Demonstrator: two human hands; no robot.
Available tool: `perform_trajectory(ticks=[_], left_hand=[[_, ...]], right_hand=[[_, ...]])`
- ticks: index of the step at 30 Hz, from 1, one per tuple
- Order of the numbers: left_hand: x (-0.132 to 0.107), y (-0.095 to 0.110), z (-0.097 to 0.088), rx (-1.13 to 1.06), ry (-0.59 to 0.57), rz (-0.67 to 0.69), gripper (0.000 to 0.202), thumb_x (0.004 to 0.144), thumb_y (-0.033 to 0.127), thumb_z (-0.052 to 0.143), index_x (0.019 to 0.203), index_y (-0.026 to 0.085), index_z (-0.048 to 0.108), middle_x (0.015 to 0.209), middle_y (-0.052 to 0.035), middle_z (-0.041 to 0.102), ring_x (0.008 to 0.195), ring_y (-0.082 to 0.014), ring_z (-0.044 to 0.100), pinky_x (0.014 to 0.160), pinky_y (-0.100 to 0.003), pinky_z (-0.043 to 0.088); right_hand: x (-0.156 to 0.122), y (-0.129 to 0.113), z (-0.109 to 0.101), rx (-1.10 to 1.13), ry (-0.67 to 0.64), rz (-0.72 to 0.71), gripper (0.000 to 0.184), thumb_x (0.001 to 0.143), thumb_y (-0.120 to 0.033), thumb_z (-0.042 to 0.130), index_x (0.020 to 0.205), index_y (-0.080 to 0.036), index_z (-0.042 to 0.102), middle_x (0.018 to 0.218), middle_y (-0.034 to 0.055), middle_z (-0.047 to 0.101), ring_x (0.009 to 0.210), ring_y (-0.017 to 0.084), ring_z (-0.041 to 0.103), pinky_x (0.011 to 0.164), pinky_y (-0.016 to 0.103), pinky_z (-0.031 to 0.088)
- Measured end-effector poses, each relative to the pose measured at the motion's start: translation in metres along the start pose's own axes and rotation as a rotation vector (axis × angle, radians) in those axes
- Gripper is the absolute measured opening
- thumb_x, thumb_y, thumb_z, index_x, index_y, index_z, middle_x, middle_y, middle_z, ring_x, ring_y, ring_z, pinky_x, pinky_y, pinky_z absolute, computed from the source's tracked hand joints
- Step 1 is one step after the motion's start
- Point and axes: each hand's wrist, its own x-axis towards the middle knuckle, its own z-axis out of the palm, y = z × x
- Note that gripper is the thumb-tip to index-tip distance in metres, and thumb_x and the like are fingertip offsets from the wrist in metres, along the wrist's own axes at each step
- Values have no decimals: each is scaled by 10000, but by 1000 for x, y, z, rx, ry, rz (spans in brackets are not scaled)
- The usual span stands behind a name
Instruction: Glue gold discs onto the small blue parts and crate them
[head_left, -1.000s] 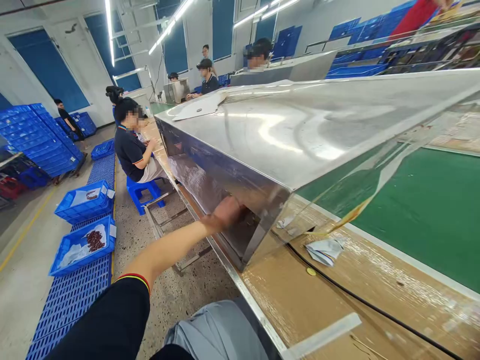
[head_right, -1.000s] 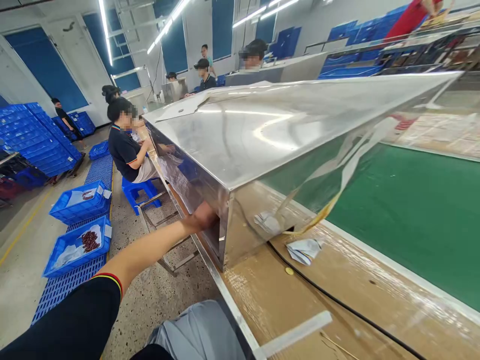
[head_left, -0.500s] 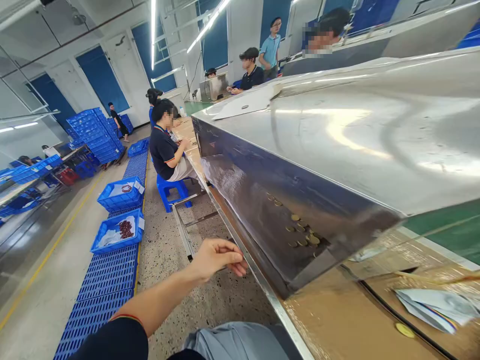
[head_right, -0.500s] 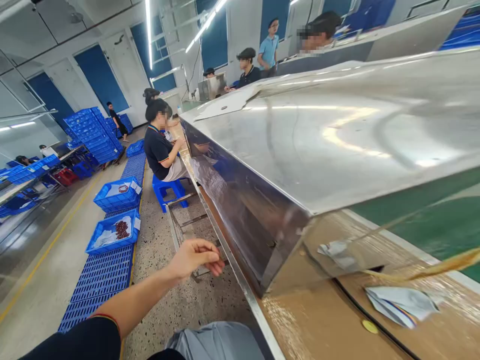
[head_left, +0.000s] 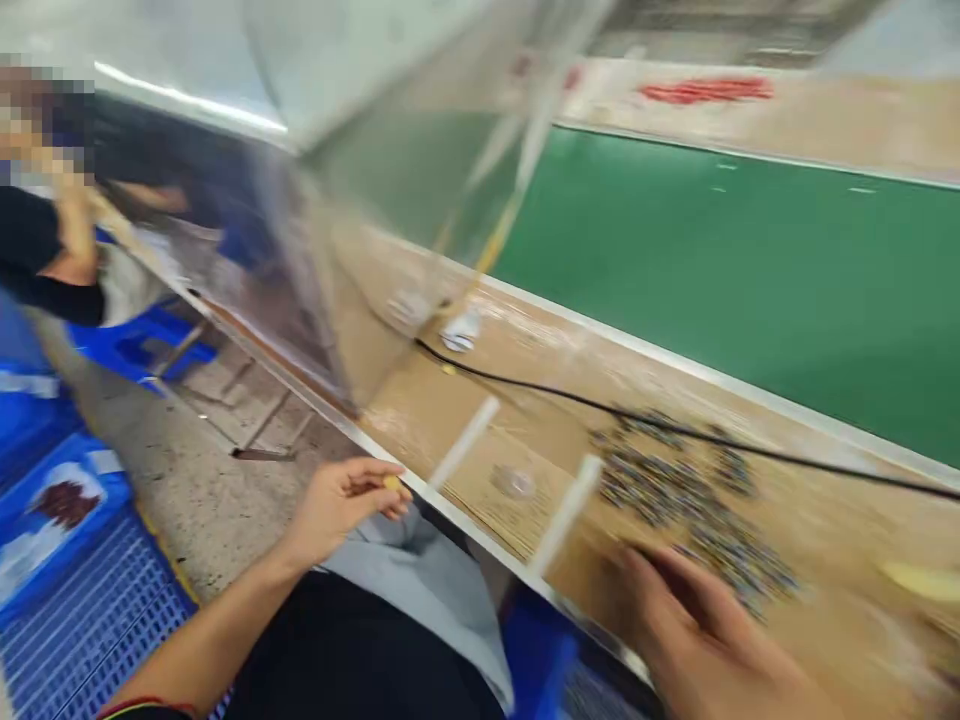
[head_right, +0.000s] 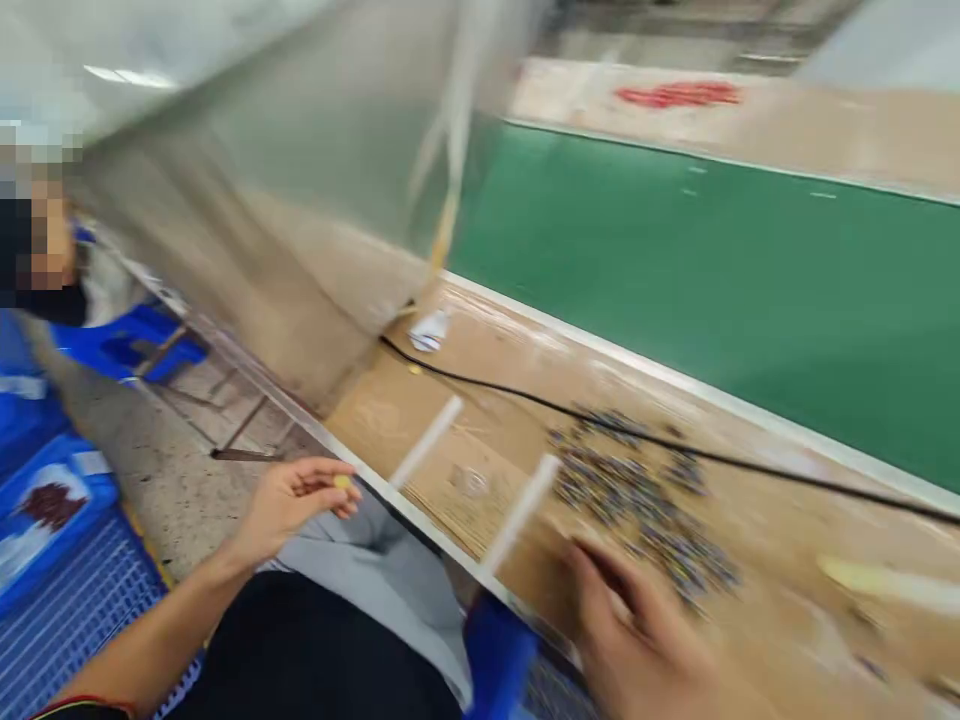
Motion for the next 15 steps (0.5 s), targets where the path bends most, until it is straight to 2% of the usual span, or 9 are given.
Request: perform_trajectory(ticks=[2, 4, 7, 10, 15], left_hand=[[9, -1, 4, 131, -5, 56, 427, 879, 408, 997, 1205, 166, 866, 1037, -101, 900, 910, -214, 861, 873, -320, 698], [12, -3, 9, 241, -11, 102, 395, 913, 424, 966, 1205, 175, 873, 1056, -101, 905, 958, -238, 874, 904, -346, 714], [10, -4, 13, 382, -8, 156, 341, 942, 444, 936, 1178, 204, 883, 1060, -80, 908, 983, -241, 877, 936, -343, 712], [14, -4, 12, 513, -12, 224, 248, 994, 447, 881, 1055, 207, 886, 980, -62, 898, 888, -221, 861, 886, -323, 704], [32, -5, 13, 496, -106, 182, 202, 1030, 369, 813, 951, 190, 862, 877, -48, 866, 790, -190, 823, 766, -274, 688]], right_hand=[[-7, 17, -10, -69, -21, 5, 349, 1019, -631, 773, 1079, -303, 873, 1009, 79, 865, 908, 345, 827, 822, 489, 672], [-7, 25, -7, -86, -33, -40, 289, 1041, -544, 759, 1096, -284, 874, 1057, 70, 876, 965, 326, 838, 907, 483, 668], [-4, 20, 1, -85, -47, -114, 226, 1059, -458, 748, 1067, -262, 860, 1076, 70, 867, 991, 297, 831, 949, 467, 658], [-3, 11, 4, -87, -43, -125, 199, 1069, -417, 739, 1056, -254, 853, 1060, 70, 858, 972, 281, 826, 919, 446, 659], [-2, 6, 1, -88, -59, -90, 180, 1079, -389, 734, 1082, -251, 850, 1073, 70, 855, 995, 265, 823, 900, 418, 664]])
